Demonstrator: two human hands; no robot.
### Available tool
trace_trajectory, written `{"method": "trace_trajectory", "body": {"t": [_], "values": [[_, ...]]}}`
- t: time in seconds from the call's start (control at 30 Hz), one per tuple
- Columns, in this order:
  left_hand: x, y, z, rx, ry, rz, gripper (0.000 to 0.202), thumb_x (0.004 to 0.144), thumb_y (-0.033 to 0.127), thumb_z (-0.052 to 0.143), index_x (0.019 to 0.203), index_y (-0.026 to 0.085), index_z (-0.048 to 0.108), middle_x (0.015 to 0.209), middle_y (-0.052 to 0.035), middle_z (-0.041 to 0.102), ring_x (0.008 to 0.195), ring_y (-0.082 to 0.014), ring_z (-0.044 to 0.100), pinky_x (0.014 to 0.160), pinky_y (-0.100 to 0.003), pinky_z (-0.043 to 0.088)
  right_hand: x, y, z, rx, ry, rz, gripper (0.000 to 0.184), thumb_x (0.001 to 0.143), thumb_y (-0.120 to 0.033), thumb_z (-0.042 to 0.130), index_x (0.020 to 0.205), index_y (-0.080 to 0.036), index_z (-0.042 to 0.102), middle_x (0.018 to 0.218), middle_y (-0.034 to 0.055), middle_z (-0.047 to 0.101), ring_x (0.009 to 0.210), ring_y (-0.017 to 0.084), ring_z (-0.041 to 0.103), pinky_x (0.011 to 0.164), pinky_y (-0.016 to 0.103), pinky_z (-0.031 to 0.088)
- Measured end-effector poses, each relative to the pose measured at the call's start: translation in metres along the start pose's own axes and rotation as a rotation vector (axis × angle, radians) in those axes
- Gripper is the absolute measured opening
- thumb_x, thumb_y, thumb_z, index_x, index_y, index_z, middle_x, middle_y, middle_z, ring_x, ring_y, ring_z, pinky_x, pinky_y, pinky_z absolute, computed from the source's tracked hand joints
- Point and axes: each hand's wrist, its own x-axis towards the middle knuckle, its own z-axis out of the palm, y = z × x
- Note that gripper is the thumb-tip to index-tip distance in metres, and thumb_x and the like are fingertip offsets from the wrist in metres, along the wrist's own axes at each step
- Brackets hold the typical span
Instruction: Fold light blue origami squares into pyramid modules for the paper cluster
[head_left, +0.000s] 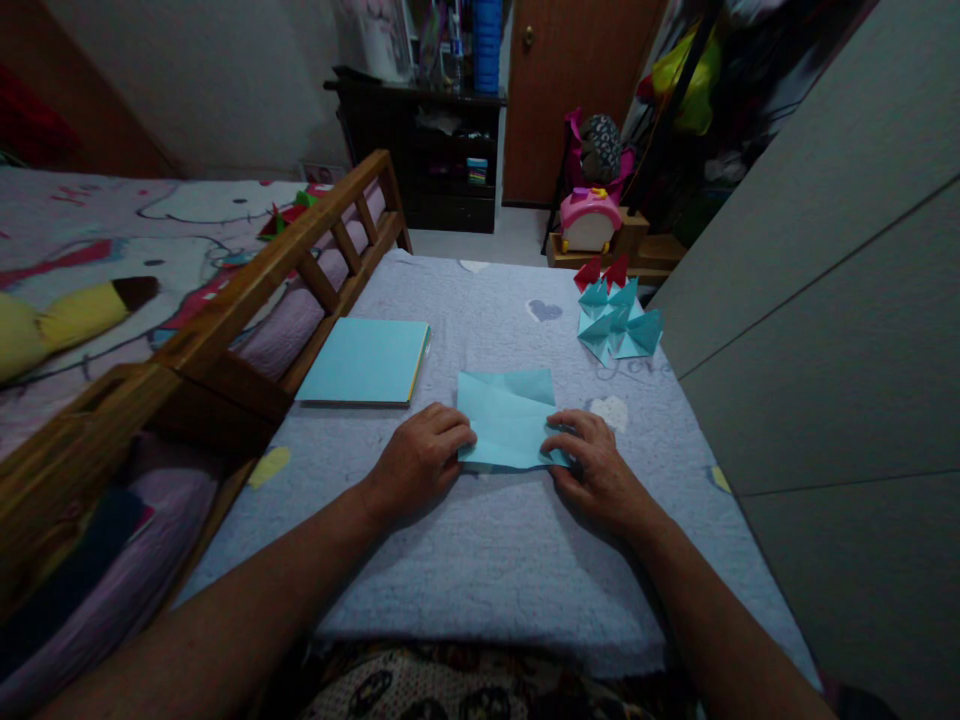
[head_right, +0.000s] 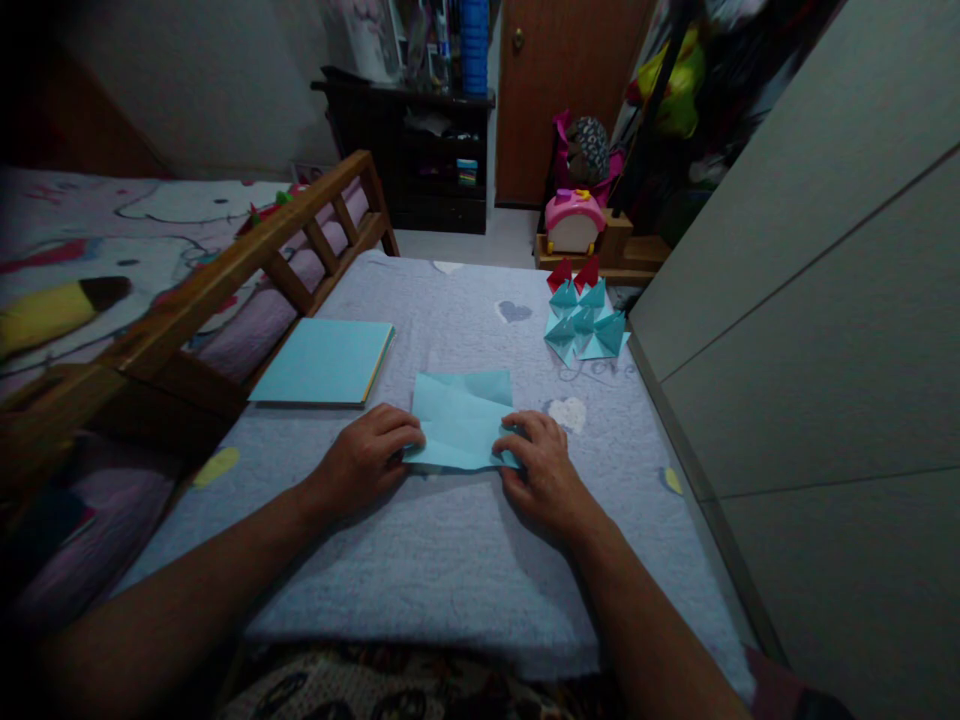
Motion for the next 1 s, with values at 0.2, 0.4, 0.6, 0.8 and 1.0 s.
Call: {"method": "trace_trajectory", "body": {"t": [0.2, 0.4, 0.6, 0.8, 1.0], "values": [[-0.001, -0.002, 0.002, 0.012, 0.004, 0.021, 0.023, 0.074, -0.001, 0.054, 0.085, 0.017, 0.063, 0.091, -0.0083, 0.066, 0.085, -0.0235, 0.055, 0.075, -0.036, 0.048, 0.0, 0.002, 0.002, -0.01, 0.002, 0.013, 0.027, 0.078, -0.007, 0.059, 0.098, -0.024, 0.065, 0.128, 0.0118, 0.058, 0.123, 0.033, 0.049, 0.101, 0.059, 0.042], [-0.002, -0.002, 0.0, -0.023, -0.08, 0.01, 0.021, 0.074, 0.004, 0.059, 0.09, 0.017, 0.063, 0.095, -0.0085, 0.066, 0.089, -0.0241, 0.056, 0.078, -0.037, 0.047, 0.001, 0.0, 0.001, 0.012, 0.013, -0.006, 0.022, 0.08, -0.008, 0.06, 0.094, -0.024, 0.065, 0.125, 0.011, 0.061, 0.124, 0.032, 0.049, 0.101, 0.058, 0.04], [0.0, 0.002, -0.01, -0.096, -0.152, 0.028, 0.018, 0.085, 0.033, 0.068, 0.092, 0.018, 0.062, 0.096, -0.0085, 0.064, 0.088, -0.0245, 0.056, 0.079, -0.039, 0.047, 0.002, 0.0, 0.004, 0.006, -0.01, -0.076, 0.017, 0.087, -0.012, 0.058, 0.097, -0.023, 0.067, 0.115, 0.0086, 0.066, 0.119, 0.028, 0.056, 0.103, 0.055, 0.037], [-0.001, 0.006, -0.006, -0.07, -0.126, 0.065, 0.017, 0.093, 0.032, 0.062, 0.083, 0.018, 0.062, 0.091, -0.0064, 0.064, 0.085, -0.0215, 0.056, 0.075, -0.036, 0.045, 0.008, -0.008, 0.0, 0.024, -0.007, -0.097, 0.01, 0.093, -0.016, 0.058, 0.089, -0.023, 0.066, 0.101, 0.0066, 0.07, 0.101, 0.024, 0.061, 0.097, 0.049, 0.04], [-0.002, 0.006, -0.003, 0.012, -0.12, 0.079, 0.016, 0.095, 0.019, 0.054, 0.082, 0.017, 0.064, 0.088, -0.0063, 0.065, 0.083, -0.0205, 0.056, 0.075, -0.036, 0.046, 0.01, -0.02, -0.003, 0.093, -0.007, -0.101, 0.013, 0.093, -0.016, 0.056, 0.089, -0.024, 0.065, 0.089, 0.0042, 0.07, 0.088, 0.021, 0.063, 0.091, 0.044, 0.045]]}}
